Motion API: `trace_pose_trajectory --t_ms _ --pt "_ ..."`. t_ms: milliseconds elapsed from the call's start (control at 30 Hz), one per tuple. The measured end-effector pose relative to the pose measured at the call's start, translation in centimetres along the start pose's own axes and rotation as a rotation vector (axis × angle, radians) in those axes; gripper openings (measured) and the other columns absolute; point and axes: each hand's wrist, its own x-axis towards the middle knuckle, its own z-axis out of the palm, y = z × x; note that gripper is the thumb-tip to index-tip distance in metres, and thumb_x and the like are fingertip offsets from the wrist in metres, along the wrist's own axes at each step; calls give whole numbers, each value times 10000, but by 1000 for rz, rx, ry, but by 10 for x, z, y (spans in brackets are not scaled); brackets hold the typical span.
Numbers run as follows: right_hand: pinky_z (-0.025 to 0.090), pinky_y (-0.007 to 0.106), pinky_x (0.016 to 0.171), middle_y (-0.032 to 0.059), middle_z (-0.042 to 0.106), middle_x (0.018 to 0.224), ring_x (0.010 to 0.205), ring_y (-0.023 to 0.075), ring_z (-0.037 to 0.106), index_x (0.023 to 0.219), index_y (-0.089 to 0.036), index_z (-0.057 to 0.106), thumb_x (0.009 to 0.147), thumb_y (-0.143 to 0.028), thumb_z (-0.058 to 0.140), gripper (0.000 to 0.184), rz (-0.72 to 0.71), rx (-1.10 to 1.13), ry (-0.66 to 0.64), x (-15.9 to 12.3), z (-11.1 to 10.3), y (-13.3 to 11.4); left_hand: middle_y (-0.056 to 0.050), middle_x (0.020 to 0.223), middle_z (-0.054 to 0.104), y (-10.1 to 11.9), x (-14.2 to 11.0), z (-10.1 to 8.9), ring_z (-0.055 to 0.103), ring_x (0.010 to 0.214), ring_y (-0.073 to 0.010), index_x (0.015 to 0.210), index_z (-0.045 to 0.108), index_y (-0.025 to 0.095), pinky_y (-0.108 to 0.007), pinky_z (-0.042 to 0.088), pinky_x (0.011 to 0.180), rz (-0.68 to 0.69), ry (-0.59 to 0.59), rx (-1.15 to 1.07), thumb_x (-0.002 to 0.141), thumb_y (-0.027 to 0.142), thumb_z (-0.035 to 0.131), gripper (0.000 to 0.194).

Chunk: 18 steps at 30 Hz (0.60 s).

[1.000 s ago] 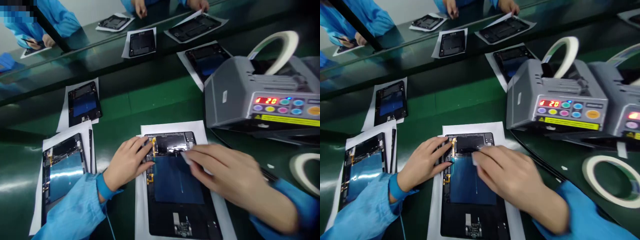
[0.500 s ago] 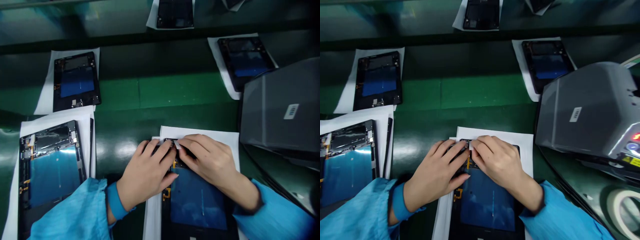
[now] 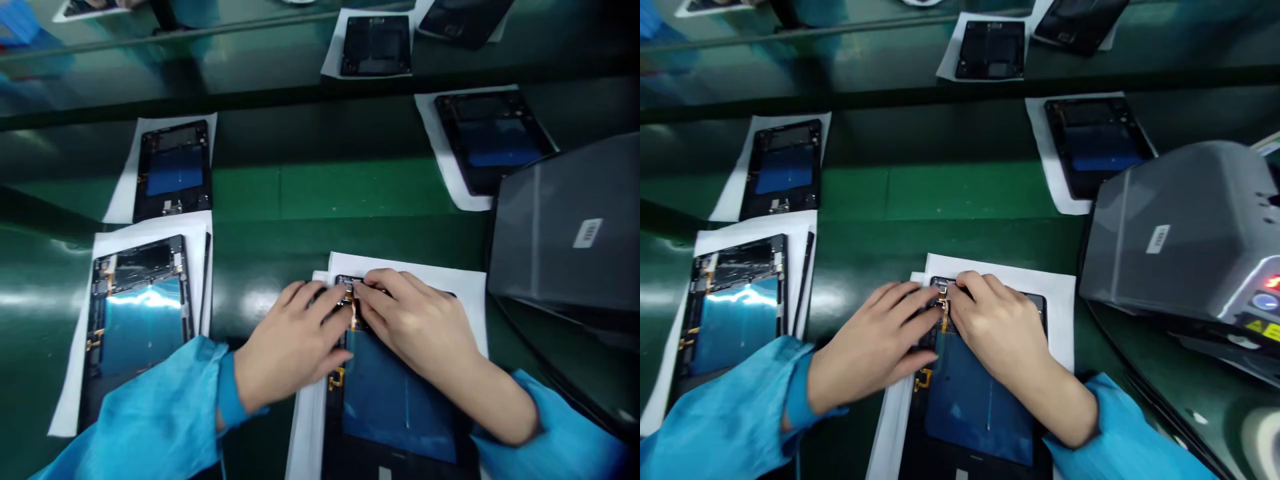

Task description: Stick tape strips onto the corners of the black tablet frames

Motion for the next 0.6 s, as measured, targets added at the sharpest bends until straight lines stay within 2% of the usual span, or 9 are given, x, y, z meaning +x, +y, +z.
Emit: trace_pose_trajectory --t_ms 67,133,200,233,300,400,433,500,600 --pt "338 304 503 33 640 846 722 171 573 860 -160 676 905 -171 474 207 -24 -25 -30 1 -4 -2 -66 1292 577 8 -27 -35 521 1177 -271 1195 573 174 -450 447 1027 -8 -2 4 888 387 554 374" --pt "343 311 499 43 624 822 723 183 568 865 -148 678 893 -161 461 219 -51 -49 -53 0 -6 -4 -32 1241 612 8 -53 -74 552 1148 -212 1213 565 220 -351 479 1008 -88 30 35 901 348 537 339" --pt "381 315 521 54 613 821 731 196 564 922 -128 682 864 -142 472 219 -70 -67 -71 -3 -6 -7 -18 1205 627 -10 -70 -104 586 1094 -180 1202 561 258 -294 512 950 -212 97 142 906 366 522 318" --pt "411 319 550 63 614 835 751 205 567 972 -112 680 846 -130 478 238 -77 -74 -79 -5 -6 -9 -21 1179 636 -27 -73 -114 607 1056 -187 1170 575 259 -310 519 930 -293 108 214 909 386 512 298" --pt "470 334 644 92 627 914 836 226 577 1088 -76 653 817 -92 475 324 -90 -81 -88 -11 -7 -12 -69 1117 656 -76 -70 -122 629 992 -234 1111 613 191 -365 522 877 -440 37 370 916 426 472 336" --pt "502 365 768 127 620 1110 998 251 571 1161 -97 628 811 -55 427 405 -120 -41 -62 -26 -8 -13 -129 1261 595 -161 -54 -117 592 1091 -294 1258 548 141 -370 465 908 -718 -276 530 880 386 471 457" --pt "504 379 792 125 606 1174 1040 256 563 1170 -121 625 819 -60 410 416 -133 -12 -43 -34 -8 -12 -136 1226 619 -185 -49 -114 607 1060 -301 1248 564 141 -352 465 879 -747 -348 522 843 370 512 469" --pt "502 416 829 111 575 1261 1096 266 549 1187 -159 612 846 -102 388 413 -156 61 8 -51 -6 -9 -123 1126 674 -220 -45 -111 631 995 -296 1184 617 161 -321 463 828 -766 -441 510 782 344 563 446" --pt "474 463 899 97 540 1324 1152 279 530 1267 -186 550 878 -177 385 422 -146 173 50 -79 0 -6 -125 1071 694 -244 -50 -109 635 940 -292 1163 630 167 -309 446 784 -759 -514 513 741 337 587 457"
